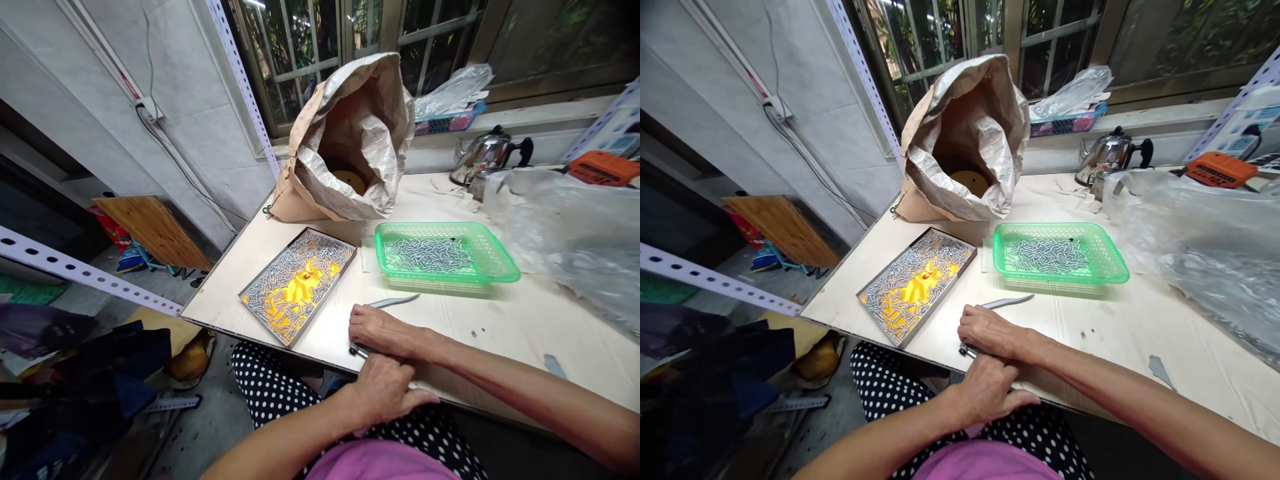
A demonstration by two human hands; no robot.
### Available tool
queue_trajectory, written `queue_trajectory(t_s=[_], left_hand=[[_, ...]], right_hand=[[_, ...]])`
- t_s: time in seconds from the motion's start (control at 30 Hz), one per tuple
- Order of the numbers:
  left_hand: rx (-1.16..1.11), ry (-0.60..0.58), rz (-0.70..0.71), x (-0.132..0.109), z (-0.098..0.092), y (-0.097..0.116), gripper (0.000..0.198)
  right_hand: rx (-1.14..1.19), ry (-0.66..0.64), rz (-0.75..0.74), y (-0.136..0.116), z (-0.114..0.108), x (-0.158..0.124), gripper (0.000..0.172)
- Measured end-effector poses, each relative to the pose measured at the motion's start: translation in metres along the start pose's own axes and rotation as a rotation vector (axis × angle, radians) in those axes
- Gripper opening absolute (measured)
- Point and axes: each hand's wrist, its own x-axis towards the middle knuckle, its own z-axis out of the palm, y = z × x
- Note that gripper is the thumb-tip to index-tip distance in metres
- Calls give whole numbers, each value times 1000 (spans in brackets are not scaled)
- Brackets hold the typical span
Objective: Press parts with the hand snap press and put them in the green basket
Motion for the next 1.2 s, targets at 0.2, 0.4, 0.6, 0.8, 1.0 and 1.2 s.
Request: queue_trajectory(t_s=[0.2,0.4,0.6,0.8,1.0,1.2], left_hand=[[-114,37,82,0,-11,-4,52],[-92,51,145,-2,-26,6,53],[112,374,-161,-26,-96,-44,32],[338,260,-617,-25,-144,-134,28],[268,132,-829,3,-140,-150,21],[209,4,-896,10,-149,-146,18]], right_hand=[[186,35,85,6,9,12,18],[318,468,249,7,-21,59,14],[-95,1086,473,41,-108,-4,22],[-364,754,769,63,-97,-78,30],[26,489,636,-7,-24,-84,29],[219,368,690,-41,28,-97,29]])
